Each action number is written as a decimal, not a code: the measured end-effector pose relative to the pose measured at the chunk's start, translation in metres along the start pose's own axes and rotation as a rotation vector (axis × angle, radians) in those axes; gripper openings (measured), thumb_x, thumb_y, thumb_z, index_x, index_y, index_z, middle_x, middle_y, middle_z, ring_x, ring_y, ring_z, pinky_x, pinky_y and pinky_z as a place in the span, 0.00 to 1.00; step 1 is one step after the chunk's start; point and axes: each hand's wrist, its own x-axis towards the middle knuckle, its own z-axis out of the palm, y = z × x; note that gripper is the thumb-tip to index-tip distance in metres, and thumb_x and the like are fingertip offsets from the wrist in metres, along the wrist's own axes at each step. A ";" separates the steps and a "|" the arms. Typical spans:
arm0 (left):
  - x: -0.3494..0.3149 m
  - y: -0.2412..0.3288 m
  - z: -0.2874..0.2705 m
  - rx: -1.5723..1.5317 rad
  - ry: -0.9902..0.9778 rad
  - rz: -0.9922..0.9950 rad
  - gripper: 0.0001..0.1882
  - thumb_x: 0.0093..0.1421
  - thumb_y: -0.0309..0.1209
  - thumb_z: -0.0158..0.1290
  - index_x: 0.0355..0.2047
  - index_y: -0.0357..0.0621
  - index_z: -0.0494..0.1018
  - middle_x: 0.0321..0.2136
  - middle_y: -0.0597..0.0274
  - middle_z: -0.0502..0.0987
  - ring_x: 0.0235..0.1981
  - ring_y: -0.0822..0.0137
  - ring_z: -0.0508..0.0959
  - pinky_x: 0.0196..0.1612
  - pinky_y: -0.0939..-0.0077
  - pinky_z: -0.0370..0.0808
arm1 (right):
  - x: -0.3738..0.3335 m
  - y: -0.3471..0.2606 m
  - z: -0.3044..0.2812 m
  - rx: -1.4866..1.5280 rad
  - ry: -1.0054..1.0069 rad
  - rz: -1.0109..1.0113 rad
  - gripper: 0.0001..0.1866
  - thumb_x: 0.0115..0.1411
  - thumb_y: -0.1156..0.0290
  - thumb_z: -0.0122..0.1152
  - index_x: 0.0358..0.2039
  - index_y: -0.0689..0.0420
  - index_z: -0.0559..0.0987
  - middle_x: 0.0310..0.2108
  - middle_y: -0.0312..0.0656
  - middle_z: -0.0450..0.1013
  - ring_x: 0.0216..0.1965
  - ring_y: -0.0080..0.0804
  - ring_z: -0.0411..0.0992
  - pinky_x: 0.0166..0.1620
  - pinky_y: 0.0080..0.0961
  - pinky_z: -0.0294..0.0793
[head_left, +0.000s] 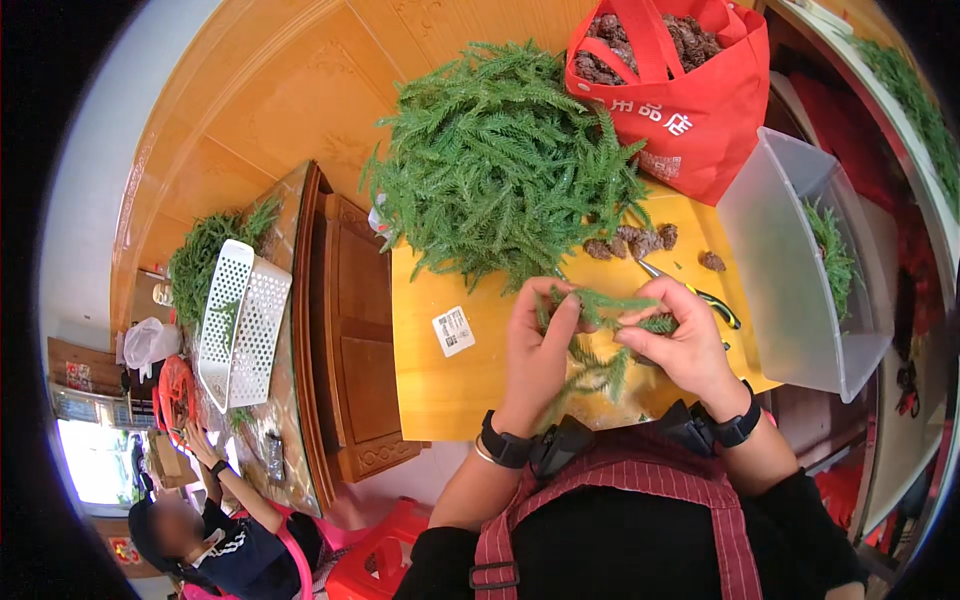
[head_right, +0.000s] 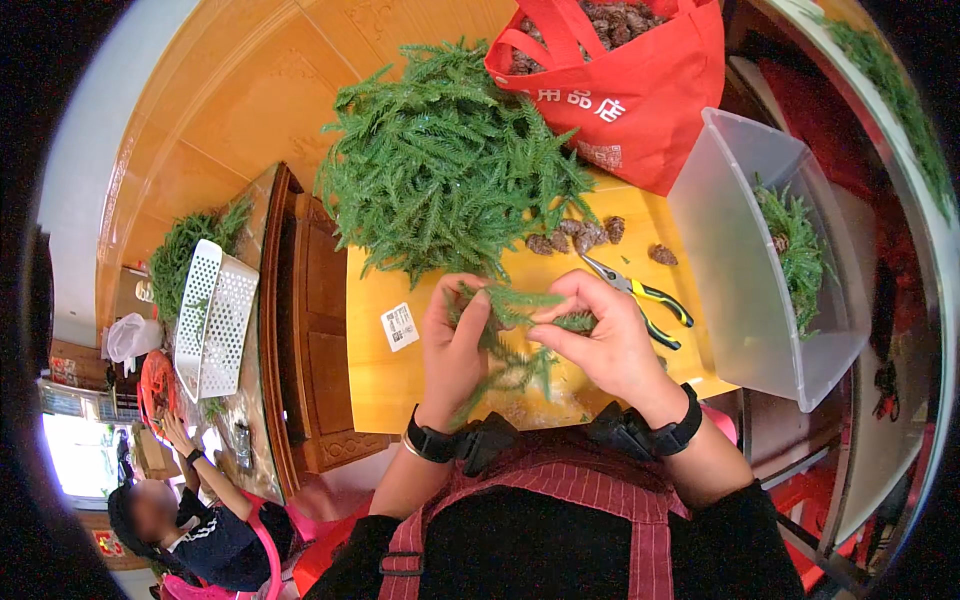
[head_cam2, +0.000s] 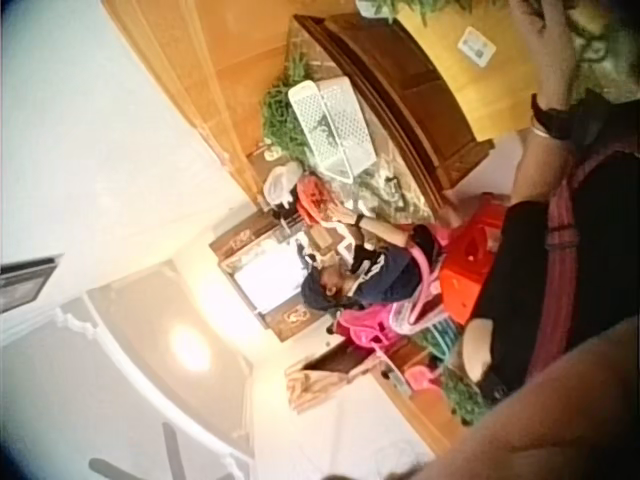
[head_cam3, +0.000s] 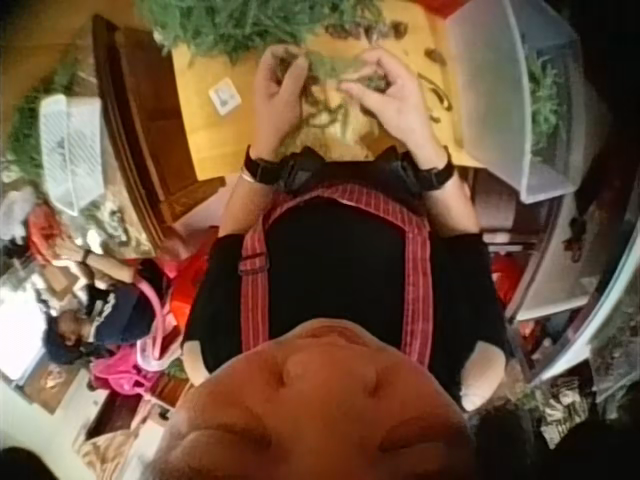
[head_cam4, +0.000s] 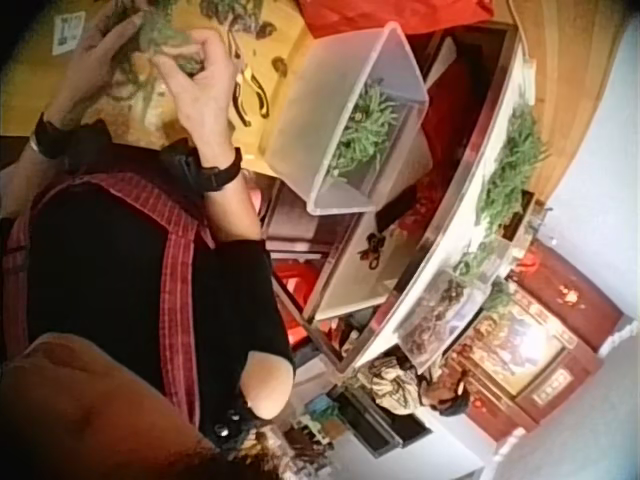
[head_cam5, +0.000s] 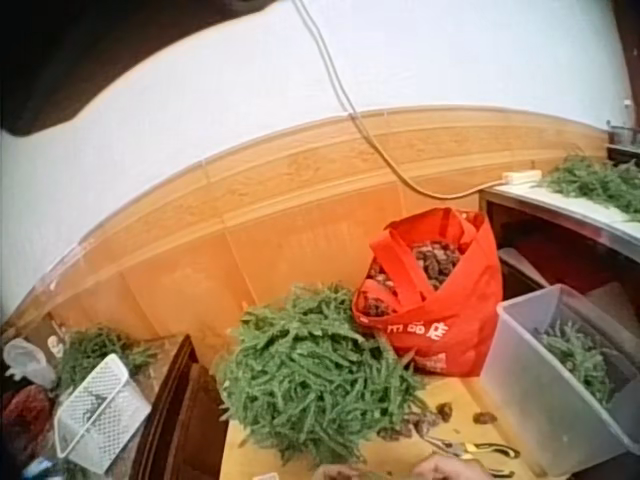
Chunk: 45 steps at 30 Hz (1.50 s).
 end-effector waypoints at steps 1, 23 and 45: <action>0.001 -0.002 0.001 0.031 0.052 0.019 0.04 0.60 0.24 0.46 0.36 0.40 0.64 0.32 0.65 0.70 0.35 0.77 0.71 0.34 0.82 0.72 | 0.001 -0.001 0.002 0.000 0.000 0.001 0.15 0.47 0.79 0.63 0.36 0.59 0.70 0.26 0.31 0.69 0.28 0.15 0.66 0.33 0.14 0.66; 0.009 0.002 -0.010 0.310 0.012 0.164 0.05 0.54 0.22 0.52 0.32 0.38 0.70 0.33 0.62 0.73 0.36 0.76 0.69 0.40 0.82 0.66 | 0.007 -0.002 -0.002 -0.001 0.071 -0.078 0.14 0.54 0.77 0.56 0.42 0.58 0.69 0.31 0.29 0.63 0.29 0.12 0.63 0.28 0.10 0.64; 0.003 -0.011 -0.016 0.117 -0.227 -0.192 0.14 0.50 0.18 0.51 0.37 0.41 0.66 0.33 0.67 0.69 0.30 0.78 0.70 0.33 0.85 0.68 | 0.009 -0.005 0.001 -0.130 -0.008 -0.165 0.05 0.51 0.75 0.59 0.29 0.61 0.73 0.29 0.35 0.67 0.31 0.21 0.64 0.37 0.18 0.63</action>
